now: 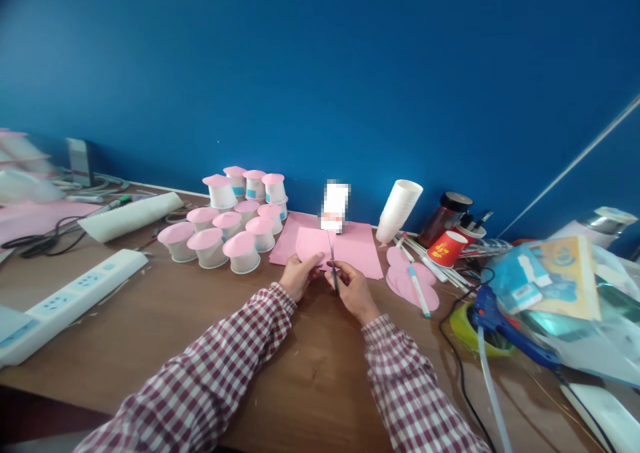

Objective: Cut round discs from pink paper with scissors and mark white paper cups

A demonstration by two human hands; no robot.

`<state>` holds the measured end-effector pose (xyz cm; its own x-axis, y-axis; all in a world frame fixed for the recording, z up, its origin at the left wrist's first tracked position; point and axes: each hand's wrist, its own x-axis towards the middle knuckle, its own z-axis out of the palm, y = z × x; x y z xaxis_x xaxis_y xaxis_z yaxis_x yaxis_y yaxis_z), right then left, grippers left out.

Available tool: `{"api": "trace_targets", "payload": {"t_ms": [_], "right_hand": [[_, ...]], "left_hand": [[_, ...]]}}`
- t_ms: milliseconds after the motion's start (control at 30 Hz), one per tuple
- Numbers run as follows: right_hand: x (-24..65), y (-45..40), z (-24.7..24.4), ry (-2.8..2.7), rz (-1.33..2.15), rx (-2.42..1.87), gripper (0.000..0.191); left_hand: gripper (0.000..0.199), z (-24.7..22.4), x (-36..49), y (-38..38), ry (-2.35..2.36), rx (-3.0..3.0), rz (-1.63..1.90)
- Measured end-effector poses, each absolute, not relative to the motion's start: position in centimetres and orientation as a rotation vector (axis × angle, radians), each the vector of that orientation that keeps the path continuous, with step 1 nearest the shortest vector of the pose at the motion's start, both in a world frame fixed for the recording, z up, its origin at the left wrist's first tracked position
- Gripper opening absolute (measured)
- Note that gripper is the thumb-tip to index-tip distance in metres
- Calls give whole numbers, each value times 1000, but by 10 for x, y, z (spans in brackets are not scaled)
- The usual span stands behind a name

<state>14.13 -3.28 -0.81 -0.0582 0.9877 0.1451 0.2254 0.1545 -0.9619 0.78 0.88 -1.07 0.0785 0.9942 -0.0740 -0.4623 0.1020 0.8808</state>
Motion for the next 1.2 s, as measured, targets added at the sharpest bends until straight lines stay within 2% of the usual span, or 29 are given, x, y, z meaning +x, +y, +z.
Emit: {"api": "trace_targets", "payload": {"t_ms": [1200], "right_hand": [[143,-33,-10,-1482,982,-1254,40]], "left_hand": [[32,-8,7,8,854,818,1279]]}}
